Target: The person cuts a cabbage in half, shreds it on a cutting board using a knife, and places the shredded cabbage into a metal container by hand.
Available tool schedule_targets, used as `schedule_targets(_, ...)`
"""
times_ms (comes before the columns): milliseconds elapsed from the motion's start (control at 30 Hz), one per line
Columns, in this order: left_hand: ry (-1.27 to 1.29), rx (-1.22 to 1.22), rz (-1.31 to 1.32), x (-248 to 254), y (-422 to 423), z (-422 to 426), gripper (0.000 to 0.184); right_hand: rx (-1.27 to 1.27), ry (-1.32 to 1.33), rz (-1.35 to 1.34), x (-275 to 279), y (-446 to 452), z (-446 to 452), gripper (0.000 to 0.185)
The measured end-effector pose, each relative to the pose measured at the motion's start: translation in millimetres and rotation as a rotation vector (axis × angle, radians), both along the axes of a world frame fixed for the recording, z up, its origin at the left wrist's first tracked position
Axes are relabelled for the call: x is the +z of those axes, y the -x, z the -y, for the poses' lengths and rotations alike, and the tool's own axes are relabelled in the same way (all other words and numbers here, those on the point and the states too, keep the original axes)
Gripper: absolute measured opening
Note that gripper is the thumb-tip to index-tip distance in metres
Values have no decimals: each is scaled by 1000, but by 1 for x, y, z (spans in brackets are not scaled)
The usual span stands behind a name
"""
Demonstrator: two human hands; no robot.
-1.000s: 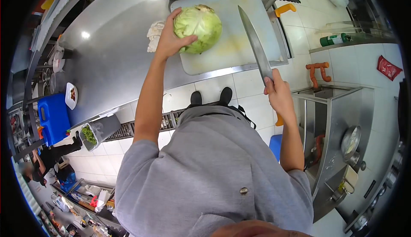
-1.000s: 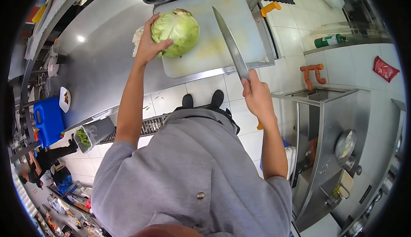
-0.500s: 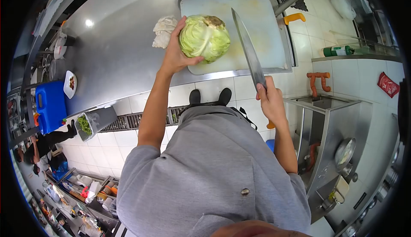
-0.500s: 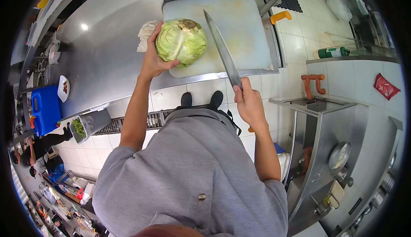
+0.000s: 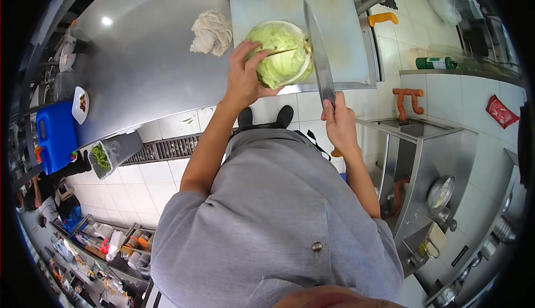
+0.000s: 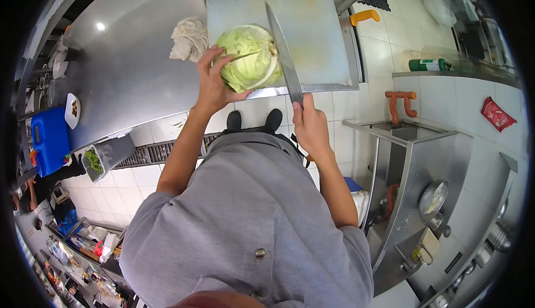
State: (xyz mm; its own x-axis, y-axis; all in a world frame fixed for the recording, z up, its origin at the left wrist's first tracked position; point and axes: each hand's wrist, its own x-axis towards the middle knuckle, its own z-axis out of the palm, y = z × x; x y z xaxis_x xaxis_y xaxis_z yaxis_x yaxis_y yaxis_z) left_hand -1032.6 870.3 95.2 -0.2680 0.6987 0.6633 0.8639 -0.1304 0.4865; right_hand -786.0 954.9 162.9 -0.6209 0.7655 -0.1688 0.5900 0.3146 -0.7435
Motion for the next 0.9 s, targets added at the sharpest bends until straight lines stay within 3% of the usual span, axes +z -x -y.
schedule_targets(167, -28, -28, 138, 4, -3, -6, 102, -38, 132, 24, -2, 6, -8, 15)
schedule_targets(233, 233, 72, 35, 32, 0, -6, 87, -42, 154, 3, -4, 14, -15, 16)
schedule_targets(367, 74, 18, -116, 49, 28, -44, 71, 23, 64, -82, -7, 38, -36, 17)
schedule_targets(433, 156, -45, 182, 41, 34, -57, 65, 56, 22, -81, 0, 46, -45, 17)
schedule_targets(533, 99, 120, 134, 33, 31, -60, 70, 67, 83, 2, 40, 57, -54, 21)
schedule_targets(600, 77, 124, 140, 31, 27, -58, 74, 0, 327, 47, 64, 55, -42, 19)
schedule_targets(667, 55, 142, 160, 30, 24, -53, 79, 7, 356, 60, 71, 49, -36, 18)
schedule_targets(733, 69, 131, 405, 29, 21, -50, 87, 19, 379, 79, 72, 40, -30, 16)
schedule_targets(900, 68, 51, 529, 19, 35, -49, 89, 25, 456, 166, 78, 24, -17, 17)
